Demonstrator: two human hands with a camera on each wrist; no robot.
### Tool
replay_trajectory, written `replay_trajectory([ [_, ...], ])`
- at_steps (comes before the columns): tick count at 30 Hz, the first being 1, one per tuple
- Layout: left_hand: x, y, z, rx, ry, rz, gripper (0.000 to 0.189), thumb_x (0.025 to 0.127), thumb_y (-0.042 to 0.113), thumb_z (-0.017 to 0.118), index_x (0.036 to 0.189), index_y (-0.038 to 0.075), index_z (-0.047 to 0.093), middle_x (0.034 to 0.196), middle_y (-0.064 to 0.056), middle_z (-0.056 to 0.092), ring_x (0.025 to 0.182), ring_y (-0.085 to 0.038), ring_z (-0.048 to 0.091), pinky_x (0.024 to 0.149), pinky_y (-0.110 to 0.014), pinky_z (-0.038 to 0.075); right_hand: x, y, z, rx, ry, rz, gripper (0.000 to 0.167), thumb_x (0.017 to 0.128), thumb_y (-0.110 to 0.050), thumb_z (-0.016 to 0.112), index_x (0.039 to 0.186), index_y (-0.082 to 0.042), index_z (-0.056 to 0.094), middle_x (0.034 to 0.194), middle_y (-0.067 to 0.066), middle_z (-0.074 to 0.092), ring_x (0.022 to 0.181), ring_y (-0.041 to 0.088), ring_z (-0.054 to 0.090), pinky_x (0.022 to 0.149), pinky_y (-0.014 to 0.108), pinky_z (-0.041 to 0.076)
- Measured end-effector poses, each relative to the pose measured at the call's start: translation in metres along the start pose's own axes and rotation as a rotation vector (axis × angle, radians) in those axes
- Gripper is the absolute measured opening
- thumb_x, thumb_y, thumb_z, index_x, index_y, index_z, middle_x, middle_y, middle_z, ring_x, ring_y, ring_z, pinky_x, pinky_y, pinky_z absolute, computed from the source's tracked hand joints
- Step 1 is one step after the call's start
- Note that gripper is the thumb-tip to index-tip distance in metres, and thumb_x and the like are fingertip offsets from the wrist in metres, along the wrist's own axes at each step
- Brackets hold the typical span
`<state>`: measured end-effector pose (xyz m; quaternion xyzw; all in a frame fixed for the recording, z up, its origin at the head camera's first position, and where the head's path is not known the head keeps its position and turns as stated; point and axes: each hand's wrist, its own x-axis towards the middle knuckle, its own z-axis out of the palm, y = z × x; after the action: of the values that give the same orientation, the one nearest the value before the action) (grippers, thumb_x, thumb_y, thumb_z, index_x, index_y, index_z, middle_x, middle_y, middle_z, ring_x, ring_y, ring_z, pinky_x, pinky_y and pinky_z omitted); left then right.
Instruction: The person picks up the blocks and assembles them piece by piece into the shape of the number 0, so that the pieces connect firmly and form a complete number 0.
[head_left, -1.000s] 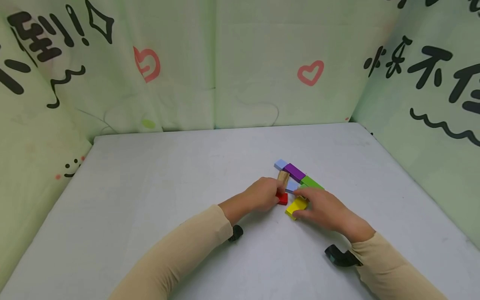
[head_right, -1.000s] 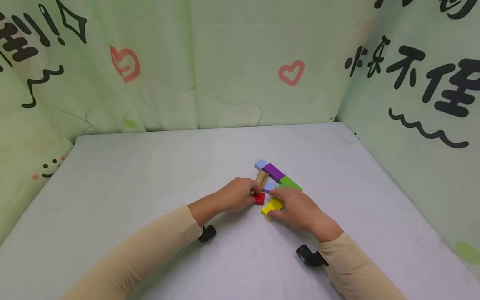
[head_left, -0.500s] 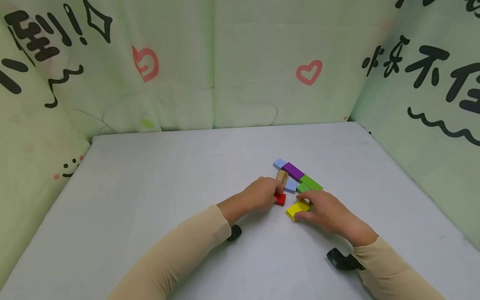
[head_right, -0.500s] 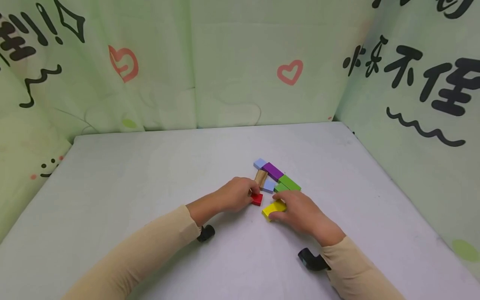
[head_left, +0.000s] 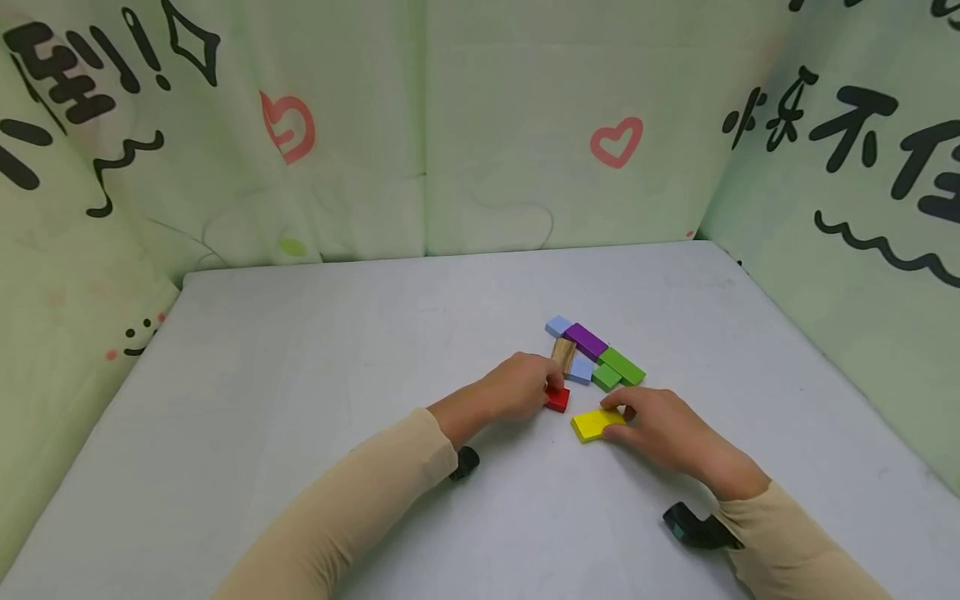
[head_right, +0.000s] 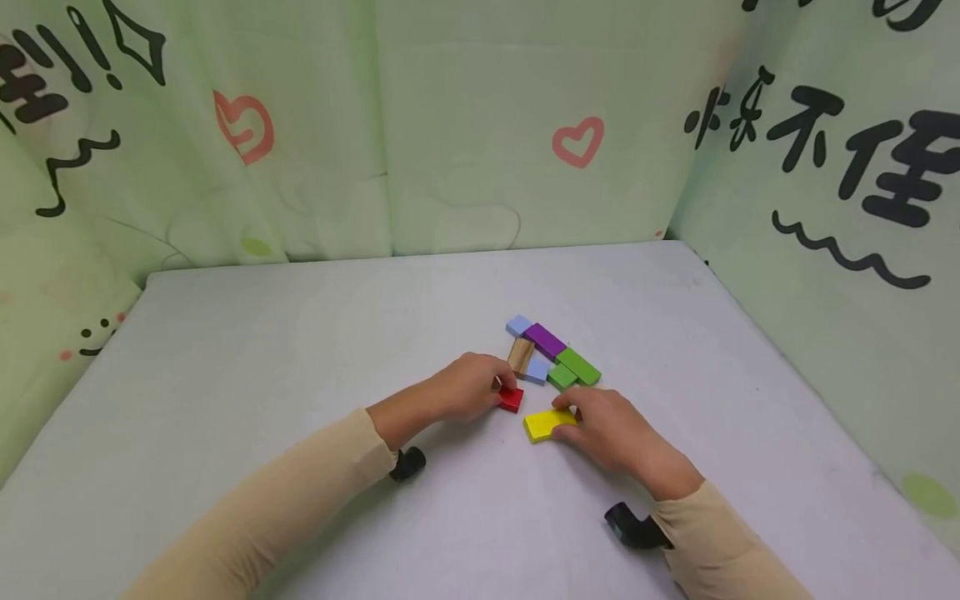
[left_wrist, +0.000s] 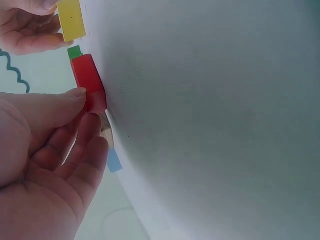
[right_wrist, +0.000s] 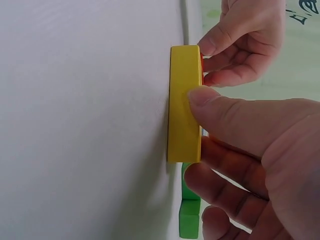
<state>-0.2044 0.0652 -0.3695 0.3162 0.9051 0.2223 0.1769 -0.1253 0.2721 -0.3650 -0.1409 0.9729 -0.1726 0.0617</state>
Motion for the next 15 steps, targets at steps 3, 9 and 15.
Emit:
replay_trajectory([
  [3,0.0002,-0.0003,-0.0004,0.007,-0.015,-0.006,0.021,0.099,0.006,0.060,0.117,0.012,0.069,0.113,-0.001,0.066,0.097,-0.014,0.055,0.087,-0.021,0.048,-0.0025,0.0017,0.0007,0.007,-0.001,-0.005,0.034,0.085,-0.021,0.081,0.113,-0.005,0.071,0.097,0.001,0.067,0.084,0.019,0.057,0.076,0.038,0.051],
  [9,-0.0029,-0.0004,-0.0024,0.008,-0.035,-0.028,0.019,0.098,0.007,0.063,0.113,0.015,0.070,0.108,0.002,0.065,0.096,-0.013,0.054,0.086,-0.021,0.048,-0.0063,0.0042,0.0016,0.031,-0.017,-0.018,0.035,0.085,-0.024,0.081,0.114,-0.006,0.070,0.098,-0.001,0.067,0.084,0.018,0.056,0.075,0.038,0.050],
  [15,-0.0090,-0.0016,-0.0035,-0.008,-0.056,-0.039,0.019,0.097,0.006,0.064,0.113,0.015,0.071,0.106,0.003,0.064,0.096,-0.014,0.054,0.087,-0.022,0.048,-0.0107,0.0026,0.0027,0.046,-0.040,-0.016,0.036,0.085,-0.025,0.081,0.114,-0.006,0.070,0.097,-0.003,0.066,0.084,0.017,0.055,0.076,0.039,0.050],
])
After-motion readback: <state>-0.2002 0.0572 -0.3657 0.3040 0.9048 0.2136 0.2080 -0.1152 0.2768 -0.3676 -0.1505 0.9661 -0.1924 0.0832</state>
